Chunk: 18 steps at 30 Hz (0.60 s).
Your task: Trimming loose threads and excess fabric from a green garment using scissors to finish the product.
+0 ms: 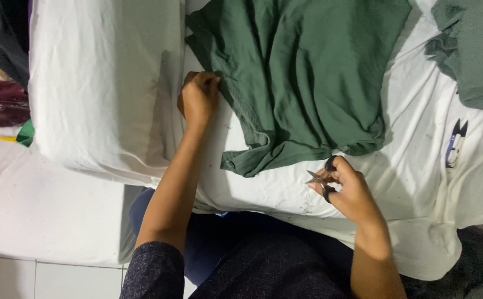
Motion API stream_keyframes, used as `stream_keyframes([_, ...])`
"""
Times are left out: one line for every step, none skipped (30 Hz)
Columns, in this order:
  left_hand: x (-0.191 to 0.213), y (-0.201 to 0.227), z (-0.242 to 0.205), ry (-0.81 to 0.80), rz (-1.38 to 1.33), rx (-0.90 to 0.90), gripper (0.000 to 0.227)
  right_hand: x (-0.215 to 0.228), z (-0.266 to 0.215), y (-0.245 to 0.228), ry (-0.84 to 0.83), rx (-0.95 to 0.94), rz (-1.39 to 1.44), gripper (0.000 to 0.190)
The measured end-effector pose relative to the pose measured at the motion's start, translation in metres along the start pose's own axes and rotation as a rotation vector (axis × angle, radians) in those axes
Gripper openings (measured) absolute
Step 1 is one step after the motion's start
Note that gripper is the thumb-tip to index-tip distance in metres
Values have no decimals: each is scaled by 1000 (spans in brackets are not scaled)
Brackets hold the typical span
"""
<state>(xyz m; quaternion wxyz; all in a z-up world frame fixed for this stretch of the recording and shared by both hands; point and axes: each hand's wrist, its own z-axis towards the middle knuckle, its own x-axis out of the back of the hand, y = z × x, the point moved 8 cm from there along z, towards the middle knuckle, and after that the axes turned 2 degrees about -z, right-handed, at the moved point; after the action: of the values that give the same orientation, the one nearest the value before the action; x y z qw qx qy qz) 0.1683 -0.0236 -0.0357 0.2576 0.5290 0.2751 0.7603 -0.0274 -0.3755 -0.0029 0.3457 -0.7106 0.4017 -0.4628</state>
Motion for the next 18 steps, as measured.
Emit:
stream_keyframes([1,-3,0,-6,9,43,14,0,0,-4,91,25,40,41])
stream_keyframes([1,-7,-1,-13,18,87,10,1,0,-7,182,50,79,41])
stream_keyframes([10,-5,-4,-18,19,88,10,-3,2,-10,182,44,81,41])
stream_keyframes([13,-1,-7,-79,13,64,8,1,2,-11,287,10,14,42])
stream_keyframes([19,3,-10,-134,11,42,7,5,4,-14,388,-19,-53,43])
stream_keyframes([40,29,-22,-135,14,45,7,7,5,-11,384,-20,-51,43])
stream_keyframes([43,56,-36,-364,-211,86,11,15,5,-13,474,1,-171,42])
stream_keyframes([48,87,-55,-592,-439,123,16,22,4,-16,563,23,-292,42])
stream_keyframes([57,95,-54,-594,-435,122,16,23,7,-28,564,22,-288,42])
stream_keyframes([62,115,-57,-683,-457,-24,13,24,9,-43,567,55,-253,55])
stream_keyframes([69,135,-63,-771,-478,-171,12,25,10,-57,570,88,-220,69])
stream_keyframes([57,121,-62,-772,-476,-169,12,20,17,-46,569,87,-218,69])
stream_keyframes([53,109,-55,-622,-225,-296,24,11,25,-45,515,193,-307,71])
stream_keyframes([49,99,-51,-463,24,-415,49,1,32,-44,459,298,-396,74])
stream_keyframes([42,95,-44,-461,22,-424,49,-2,38,-30,468,300,-398,74])
stream_keyframes([32,86,-37,-487,131,-383,65,-7,48,-11,422,214,-475,69])
stream_keyframes([21,77,-30,-513,238,-344,83,-11,57,10,380,124,-551,65])
stream_keyframes([14,81,-24,-511,234,-357,83,-2,56,8,393,123,-553,65])
